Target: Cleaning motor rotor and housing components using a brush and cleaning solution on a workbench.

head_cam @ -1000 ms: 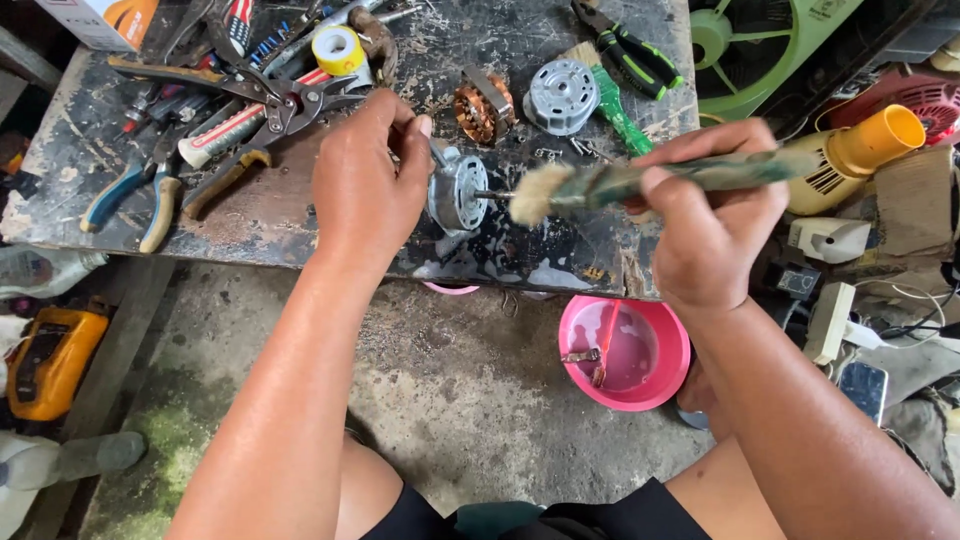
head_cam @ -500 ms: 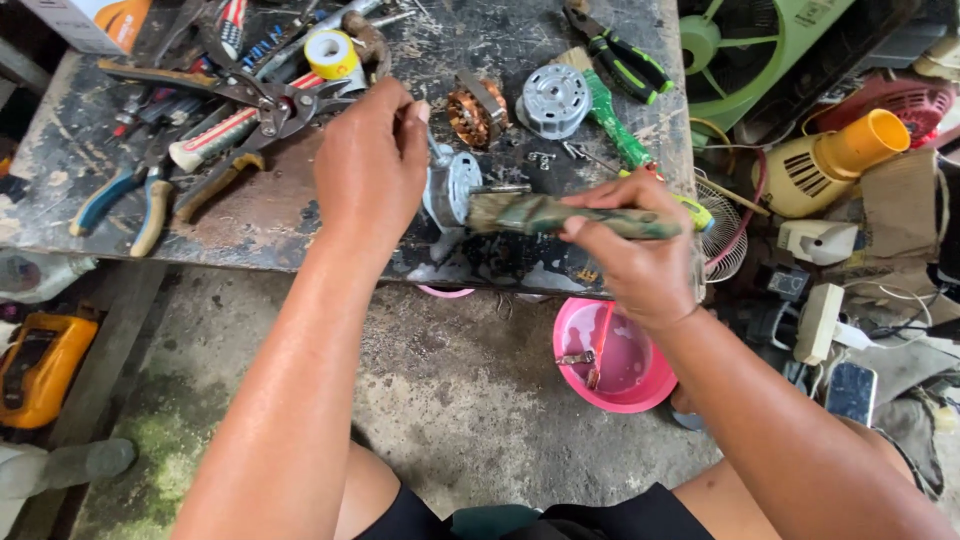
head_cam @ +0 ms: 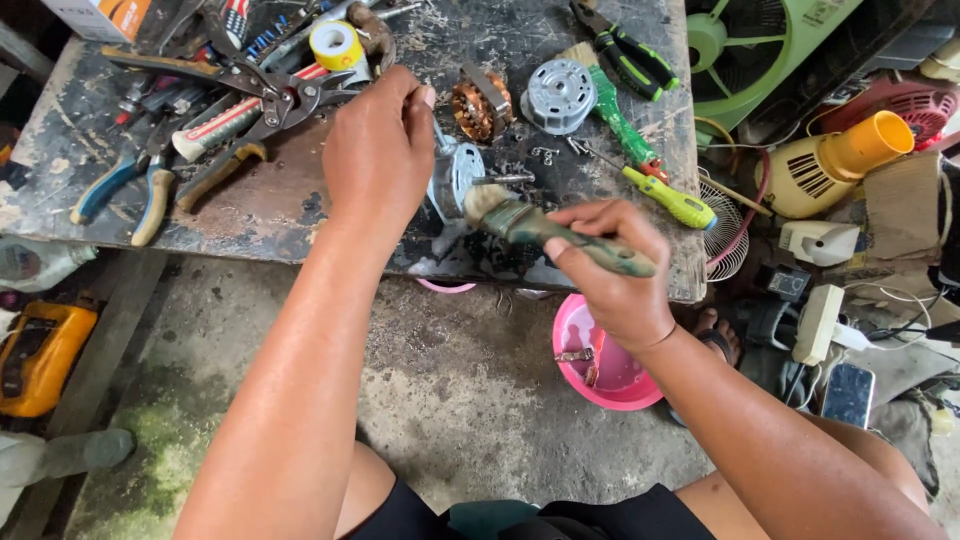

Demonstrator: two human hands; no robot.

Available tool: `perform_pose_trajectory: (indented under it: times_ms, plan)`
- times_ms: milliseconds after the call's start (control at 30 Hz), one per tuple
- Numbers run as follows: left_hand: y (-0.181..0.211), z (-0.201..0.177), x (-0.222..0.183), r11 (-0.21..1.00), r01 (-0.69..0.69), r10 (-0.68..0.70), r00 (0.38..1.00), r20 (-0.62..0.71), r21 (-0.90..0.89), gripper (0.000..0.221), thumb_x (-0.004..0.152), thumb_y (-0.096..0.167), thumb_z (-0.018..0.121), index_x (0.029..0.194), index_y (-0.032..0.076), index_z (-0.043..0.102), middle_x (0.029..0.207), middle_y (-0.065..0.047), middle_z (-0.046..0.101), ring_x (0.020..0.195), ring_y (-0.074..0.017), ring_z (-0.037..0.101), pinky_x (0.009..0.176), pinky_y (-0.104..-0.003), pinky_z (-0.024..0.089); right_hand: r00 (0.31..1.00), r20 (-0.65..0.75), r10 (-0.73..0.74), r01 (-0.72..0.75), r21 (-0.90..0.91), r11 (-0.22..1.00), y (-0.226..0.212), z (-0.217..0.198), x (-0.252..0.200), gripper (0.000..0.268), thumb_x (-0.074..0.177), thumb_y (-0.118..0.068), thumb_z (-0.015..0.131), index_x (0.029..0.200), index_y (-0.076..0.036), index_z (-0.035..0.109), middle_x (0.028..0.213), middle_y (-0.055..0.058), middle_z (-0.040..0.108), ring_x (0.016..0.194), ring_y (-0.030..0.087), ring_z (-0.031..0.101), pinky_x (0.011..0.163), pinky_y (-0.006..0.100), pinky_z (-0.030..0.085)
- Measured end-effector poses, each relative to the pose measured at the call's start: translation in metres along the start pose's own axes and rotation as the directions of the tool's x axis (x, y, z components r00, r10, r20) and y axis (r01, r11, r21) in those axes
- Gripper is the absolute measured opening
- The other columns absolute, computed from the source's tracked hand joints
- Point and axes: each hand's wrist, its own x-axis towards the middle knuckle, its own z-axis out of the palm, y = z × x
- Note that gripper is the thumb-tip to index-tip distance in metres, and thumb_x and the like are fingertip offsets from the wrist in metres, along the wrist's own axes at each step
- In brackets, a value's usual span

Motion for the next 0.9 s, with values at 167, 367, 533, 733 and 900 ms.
perform_pose_trajectory:
  times_ms: [167, 367, 533, 733, 900]
  plan:
    - [0.004, -0.002, 0.002, 0.997, 0.068, -0.068, 0.997, 0.025, 0.024, 0.02, 0.109, 0.02, 0.058, 0.091, 0.015, 0.054, 0.075, -0.005, 0.068, 0.062, -0.025, 0.06, 0.051, -0.044, 0.042, 0.999, -0.044, 0.029, -0.03, -0.029, 0.999, -0.011, -0.005, 0.002, 0.023, 0.087, 0.0, 0.073, 0.091, -0.007, 0.052, 0.098, 0.015, 0.068, 0.102, 0.029, 0.075, 0.087, 0.038, 0.06]
    - [-0.001, 0.0, 0.002, 0.999, 0.018, -0.019, 1.0, 0.01, 0.043, 0.02, 0.11, 0.022, 0.056, 0.093, 0.012, 0.054, 0.072, -0.008, 0.065, 0.059, -0.0294, 0.058, 0.048, -0.046, 0.039, 0.997, 0.007, 0.076, -0.075, -0.051, 0.996, -0.01, -0.005, 0.008, 0.021, 0.086, 0.001, 0.075, 0.089, -0.007, 0.056, 0.096, 0.014, 0.07, 0.096, 0.025, 0.074, 0.086, 0.036, 0.062]
    - [-0.002, -0.004, -0.007, 0.997, -0.035, 0.037, 0.999, -0.016, 0.066, 0.022, 0.11, 0.018, 0.059, 0.09, 0.011, 0.054, 0.071, -0.006, 0.064, 0.058, -0.0253, 0.057, 0.047, -0.043, 0.04, 0.997, -0.035, 0.07, -0.072, -0.043, 0.997, -0.009, -0.003, 0.006, 0.024, 0.086, 0.001, 0.075, 0.09, -0.008, 0.054, 0.098, 0.014, 0.069, 0.101, 0.027, 0.074, 0.089, 0.038, 0.059]
    - [0.0, -0.011, -0.02, 0.975, -0.086, 0.088, 0.996, -0.001, 0.206, 0.015, 0.106, 0.017, 0.061, 0.095, 0.007, 0.058, 0.083, -0.012, 0.07, 0.069, -0.0367, 0.065, 0.051, -0.052, 0.048, 0.997, -0.012, 0.075, -0.075, -0.041, 0.996, -0.011, -0.009, 0.012, 0.021, 0.087, 0.002, 0.075, 0.091, -0.007, 0.057, 0.099, 0.011, 0.07, 0.098, 0.024, 0.075, 0.083, 0.033, 0.062]
    - [-0.002, -0.01, -0.022, 0.936, -0.148, 0.18, 0.981, -0.073, 0.319, 0.02, 0.103, 0.023, 0.065, 0.088, 0.009, 0.067, 0.065, -0.008, 0.061, 0.058, -0.0319, 0.069, 0.053, -0.045, 0.056, 0.999, -0.049, 0.016, -0.013, 0.069, 0.998, 0.0, -0.008, 0.015, 0.022, 0.08, 0.01, 0.079, 0.087, 0.005, 0.058, 0.09, 0.025, 0.071, 0.09, 0.03, 0.072, 0.081, 0.038, 0.057]
